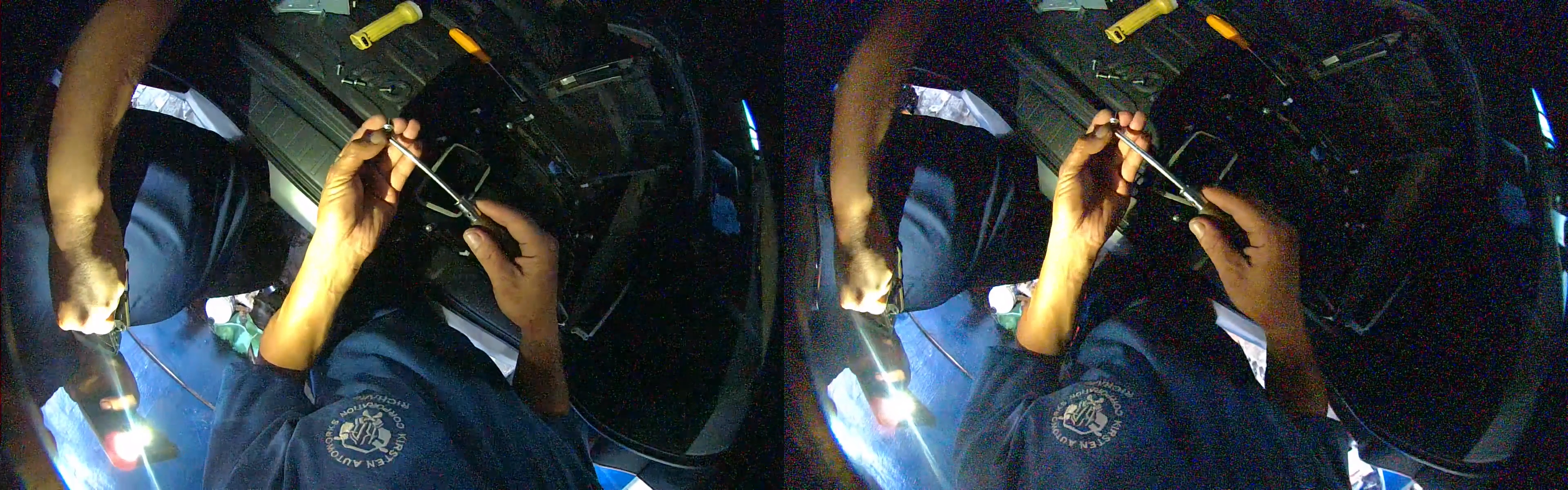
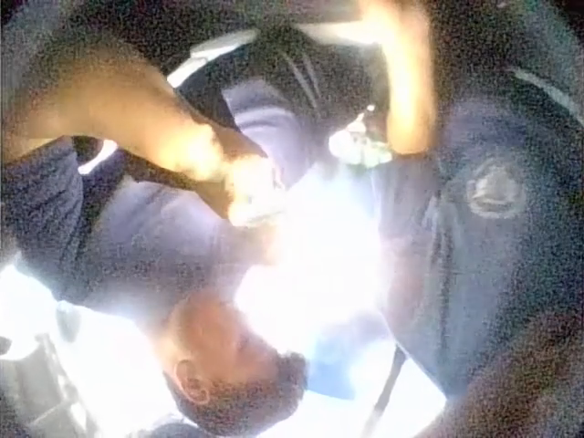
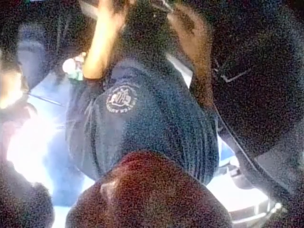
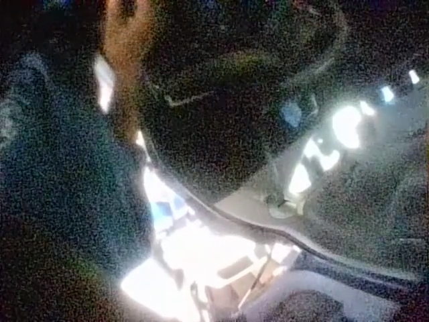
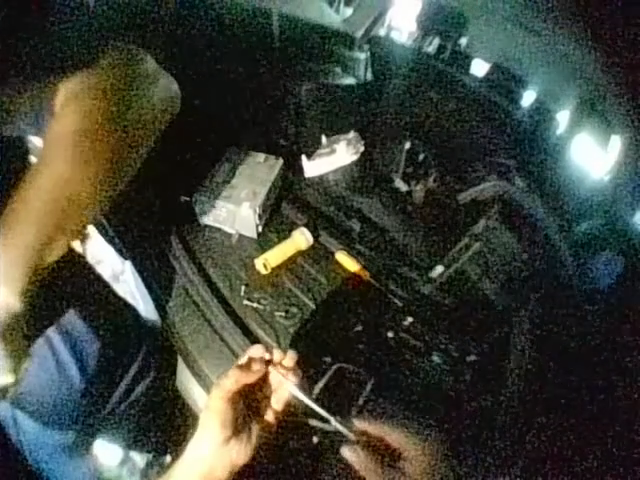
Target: Replacing or repairing components of a car's center console and dashboard.
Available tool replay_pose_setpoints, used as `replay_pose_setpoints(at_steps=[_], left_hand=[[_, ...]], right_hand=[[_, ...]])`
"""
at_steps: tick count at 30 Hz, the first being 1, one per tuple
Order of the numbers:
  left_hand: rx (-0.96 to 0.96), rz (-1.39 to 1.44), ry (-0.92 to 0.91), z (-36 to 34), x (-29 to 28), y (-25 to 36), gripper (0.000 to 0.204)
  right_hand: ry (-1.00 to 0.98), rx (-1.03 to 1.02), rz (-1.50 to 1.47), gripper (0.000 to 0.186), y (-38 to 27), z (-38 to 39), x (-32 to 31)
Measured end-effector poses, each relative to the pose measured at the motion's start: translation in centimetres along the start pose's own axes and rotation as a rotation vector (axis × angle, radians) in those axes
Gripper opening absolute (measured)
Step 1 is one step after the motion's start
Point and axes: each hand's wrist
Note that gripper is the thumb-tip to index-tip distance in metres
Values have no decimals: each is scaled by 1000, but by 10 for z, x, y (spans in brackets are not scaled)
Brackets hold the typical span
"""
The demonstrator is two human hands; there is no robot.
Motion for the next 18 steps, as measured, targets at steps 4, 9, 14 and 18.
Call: replay_pose_setpoints(at_steps=[4,9,14,18], left_hand=[[34,-57,30,3,4,-3,19],[58,-61,65,7,6,-8,21],[103,-42,29,8,4,-10,20],[140,-112,41,7,8,-12,21]], right_hand=[[14,-20,0,29,3,0,0],[16,-1,-40,29,4,1,-1],[35,19,-12,29,4,3,-3],[20,4,-42,29,8,3,-3]])
Point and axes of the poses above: each hand's wrist, its own z-axis away from the middle knuckle, its own x-axis out of the palm, y = z × x, and after that the axes turned 15 degrees about -z, right-handed
